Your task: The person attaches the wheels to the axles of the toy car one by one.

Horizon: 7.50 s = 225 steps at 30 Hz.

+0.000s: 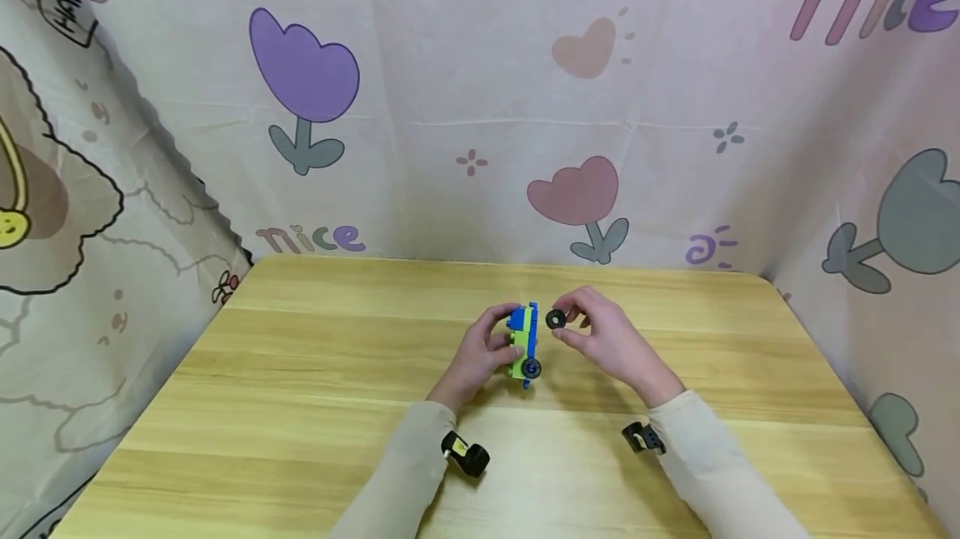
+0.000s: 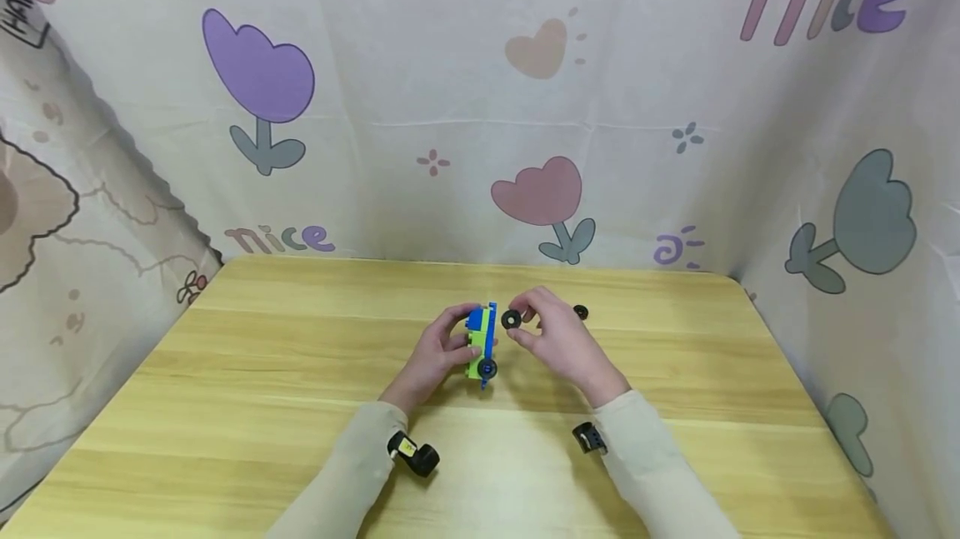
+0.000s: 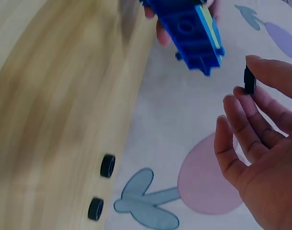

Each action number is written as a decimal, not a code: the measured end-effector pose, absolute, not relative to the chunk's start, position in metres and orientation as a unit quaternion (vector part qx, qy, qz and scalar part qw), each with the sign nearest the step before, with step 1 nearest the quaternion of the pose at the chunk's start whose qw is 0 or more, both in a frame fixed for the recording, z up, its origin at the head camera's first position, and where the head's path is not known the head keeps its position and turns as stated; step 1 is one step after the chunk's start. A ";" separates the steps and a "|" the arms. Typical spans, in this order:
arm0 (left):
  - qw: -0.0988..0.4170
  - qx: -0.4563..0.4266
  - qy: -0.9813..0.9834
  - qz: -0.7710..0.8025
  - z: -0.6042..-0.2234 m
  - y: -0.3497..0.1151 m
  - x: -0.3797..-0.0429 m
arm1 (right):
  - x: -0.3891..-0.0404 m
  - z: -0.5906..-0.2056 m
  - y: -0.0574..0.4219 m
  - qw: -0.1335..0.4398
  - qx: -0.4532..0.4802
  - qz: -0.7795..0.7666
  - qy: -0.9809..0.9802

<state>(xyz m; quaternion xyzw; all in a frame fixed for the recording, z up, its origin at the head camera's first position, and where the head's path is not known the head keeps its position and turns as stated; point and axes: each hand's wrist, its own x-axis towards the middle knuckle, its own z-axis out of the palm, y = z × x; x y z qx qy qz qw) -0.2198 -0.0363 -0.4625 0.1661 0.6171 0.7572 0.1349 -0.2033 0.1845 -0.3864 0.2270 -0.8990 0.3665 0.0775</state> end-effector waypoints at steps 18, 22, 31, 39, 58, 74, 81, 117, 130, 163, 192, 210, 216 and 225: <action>0.129 0.179 0.620 0.753 -0.462 -0.034 -0.219 | -0.209 -0.395 0.162 0.060 0.223 0.361 -0.903; 0.126 0.181 0.624 0.750 -0.461 -0.033 -0.219 | -0.210 -0.397 0.162 0.057 0.221 0.361 -0.904; 0.120 0.189 0.627 0.746 -0.464 -0.033 -0.220 | -0.210 -0.402 0.163 0.051 0.214 0.378 -0.899; 0.144 0.178 0.625 0.746 -0.463 -0.032 -0.218 | -0.210 -0.403 0.163 0.033 0.199 0.395 -0.896; 0.116 0.142 0.641 0.746 -0.429 -0.028 -0.204 | -0.210 -0.407 0.163 0.059 0.237 0.412 -0.878; 0.107 0.142 0.653 0.736 -0.432 -0.026 -0.205 | -0.212 -0.409 0.162 0.038 0.197 0.457 -0.866; 0.085 0.150 0.675 0.718 -0.436 -0.026 -0.203 | -0.214 -0.413 0.161 0.018 0.189 0.492 -0.849; 0.069 0.156 0.614 0.770 -0.461 -0.038 -0.227 | -0.207 -0.415 0.168 0.038 0.185 0.486 -0.854; 0.024 0.119 0.597 0.793 -0.453 -0.034 -0.226 | -0.194 -0.428 0.169 -0.001 0.235 0.513 -0.826; -0.086 0.259 0.683 0.677 -0.424 -0.032 -0.207 | -0.201 -0.422 0.174 -0.029 0.206 0.607 -0.767; -0.010 0.185 0.738 0.649 -0.451 -0.035 -0.224 | -0.205 -0.420 0.178 0.003 0.190 0.665 -0.722; 0.055 0.183 0.693 0.695 -0.454 -0.032 -0.219 | -0.208 -0.423 0.170 0.019 0.169 0.639 -0.750; 0.072 0.180 0.682 0.705 -0.445 -0.033 -0.216 | -0.208 -0.424 0.168 0.012 0.164 0.636 -0.754; 0.092 0.180 0.699 0.686 -0.421 -0.036 -0.203 | -0.209 -0.425 0.169 -0.007 0.147 0.629 -0.763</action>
